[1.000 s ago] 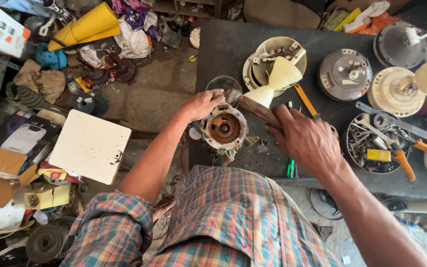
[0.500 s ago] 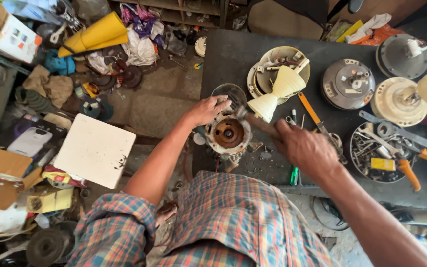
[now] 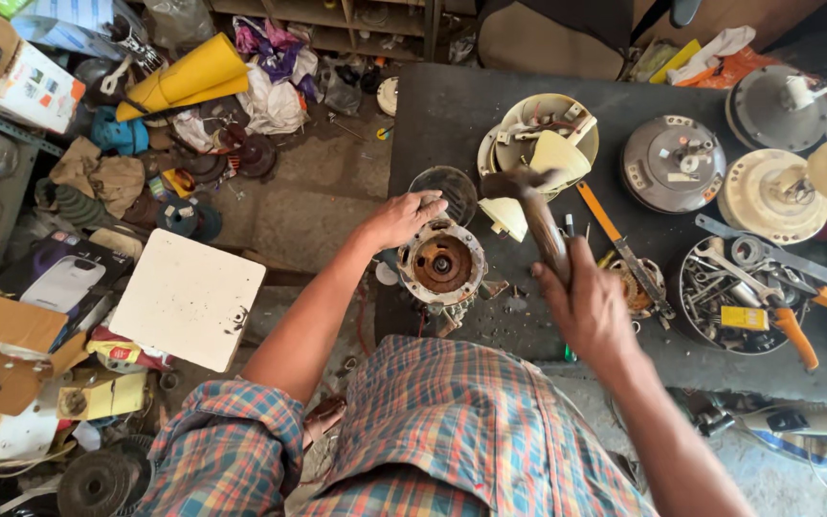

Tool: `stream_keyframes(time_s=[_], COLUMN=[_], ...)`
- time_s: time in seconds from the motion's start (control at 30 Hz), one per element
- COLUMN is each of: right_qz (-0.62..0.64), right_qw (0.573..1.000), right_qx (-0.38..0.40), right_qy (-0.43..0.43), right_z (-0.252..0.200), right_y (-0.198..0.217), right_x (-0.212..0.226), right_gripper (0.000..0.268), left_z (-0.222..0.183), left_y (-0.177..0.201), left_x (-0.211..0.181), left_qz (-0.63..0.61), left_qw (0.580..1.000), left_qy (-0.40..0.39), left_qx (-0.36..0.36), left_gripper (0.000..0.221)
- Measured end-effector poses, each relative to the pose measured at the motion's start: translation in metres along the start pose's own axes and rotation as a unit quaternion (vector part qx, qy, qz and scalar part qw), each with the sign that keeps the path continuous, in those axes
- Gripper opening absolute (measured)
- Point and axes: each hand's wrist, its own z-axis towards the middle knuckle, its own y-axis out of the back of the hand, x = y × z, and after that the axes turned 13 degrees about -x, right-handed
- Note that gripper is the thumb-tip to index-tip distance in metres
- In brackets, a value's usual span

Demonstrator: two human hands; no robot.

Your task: The person uses a hammer and pliers to strike and pry components inside a disassembled ceiling fan motor on a workbench. They repeatedly tap the central shaft area and use pliers to adjust internal parts while another person sits nearby.

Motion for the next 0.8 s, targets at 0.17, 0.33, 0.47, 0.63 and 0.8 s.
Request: stream_keyframes(time_s=[0.17,0.33,0.47,0.63,0.8], right_qz=[-0.009,0.067,-0.048,-0.027,-0.106], right_qw=[0.996,0.993,0.997,0.996,0.979], right_qx=[0.083,0.004,0.048,0.021,0.079], right_qy=[0.015,-0.099,0.022,0.078,0.153], right_z=[-0.008,-0.014,-0.017,-0.026,-0.037], right_y=[-0.01,-0.019,-0.019,-0.01,-0.01], right_x=[-0.005,0.0,-0.001,-0.001,0.012], right_gripper=[0.035,0.034,0.036,0.031,0.046], left_z=[0.0,0.0,0.004,0.002,0.005], left_y=[0.007,0.001,0.006,0.004,0.003], left_x=[-0.003,-0.001,-0.006,-0.003,-0.002], left_qz=[-0.002,0.004,0.006,-0.005,-0.003], left_qw=[1.0,1.0,1.0,1.0,1.0], left_qy=[0.007,0.004,0.015,0.0,-0.001], left_qx=[0.005,0.005,0.008,0.001,-0.001], left_gripper=[0.072,0.071,0.071,0.07,0.068])
